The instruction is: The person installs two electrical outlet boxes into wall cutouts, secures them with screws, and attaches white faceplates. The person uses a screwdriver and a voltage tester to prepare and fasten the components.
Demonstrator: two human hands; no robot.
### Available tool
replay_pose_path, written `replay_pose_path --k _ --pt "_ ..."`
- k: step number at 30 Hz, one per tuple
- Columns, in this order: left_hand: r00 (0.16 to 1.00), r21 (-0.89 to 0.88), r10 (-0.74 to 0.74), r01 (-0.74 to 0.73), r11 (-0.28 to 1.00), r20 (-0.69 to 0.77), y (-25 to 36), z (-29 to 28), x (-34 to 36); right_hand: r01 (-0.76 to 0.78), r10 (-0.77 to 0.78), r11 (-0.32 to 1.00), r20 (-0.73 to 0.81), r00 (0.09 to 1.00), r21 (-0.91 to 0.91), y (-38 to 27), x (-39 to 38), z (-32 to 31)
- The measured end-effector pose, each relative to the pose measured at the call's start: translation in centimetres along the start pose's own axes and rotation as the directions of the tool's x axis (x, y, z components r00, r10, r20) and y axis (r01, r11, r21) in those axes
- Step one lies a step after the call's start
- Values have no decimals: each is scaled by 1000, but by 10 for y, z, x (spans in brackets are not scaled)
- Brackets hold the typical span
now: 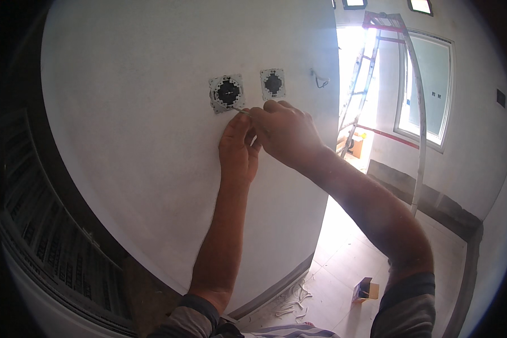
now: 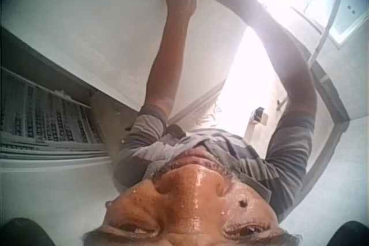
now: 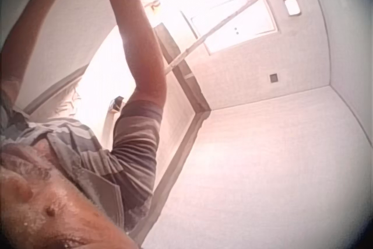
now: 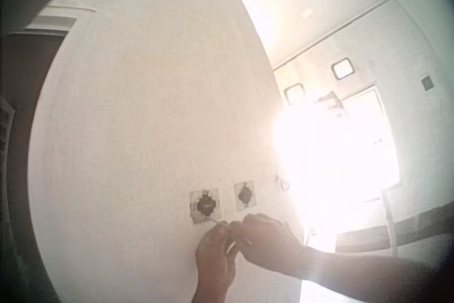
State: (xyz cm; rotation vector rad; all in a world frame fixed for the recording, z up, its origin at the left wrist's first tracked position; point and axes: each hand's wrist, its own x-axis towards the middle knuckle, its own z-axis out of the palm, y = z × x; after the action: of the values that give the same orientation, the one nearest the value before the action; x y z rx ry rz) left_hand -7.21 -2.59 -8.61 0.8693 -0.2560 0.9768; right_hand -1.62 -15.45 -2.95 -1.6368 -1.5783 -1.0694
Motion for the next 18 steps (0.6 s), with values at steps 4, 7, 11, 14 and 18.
replay_pose_path --k 4,7,11,14,18 --pt "1000 -9 -5 5 1000 3 1 3 0 80 -65 987 107 992 -139 -1 6 -7" --pt "994 -67 -45 51 996 100 -3 0 4 -213 184 974 274 944 82 -6 23 -14" --pt "975 -217 4 46 975 224 -7 7 6 -371 301 907 308 903 200 -14 31 -19" --pt "968 -255 56 8 967 244 -7 0 12 138 -120 981 131 984 -135 -17 22 -17" --pt "991 -249 -73 100 963 115 -6 15 -6 412 -332 835 263 906 -365 6 14 -19"
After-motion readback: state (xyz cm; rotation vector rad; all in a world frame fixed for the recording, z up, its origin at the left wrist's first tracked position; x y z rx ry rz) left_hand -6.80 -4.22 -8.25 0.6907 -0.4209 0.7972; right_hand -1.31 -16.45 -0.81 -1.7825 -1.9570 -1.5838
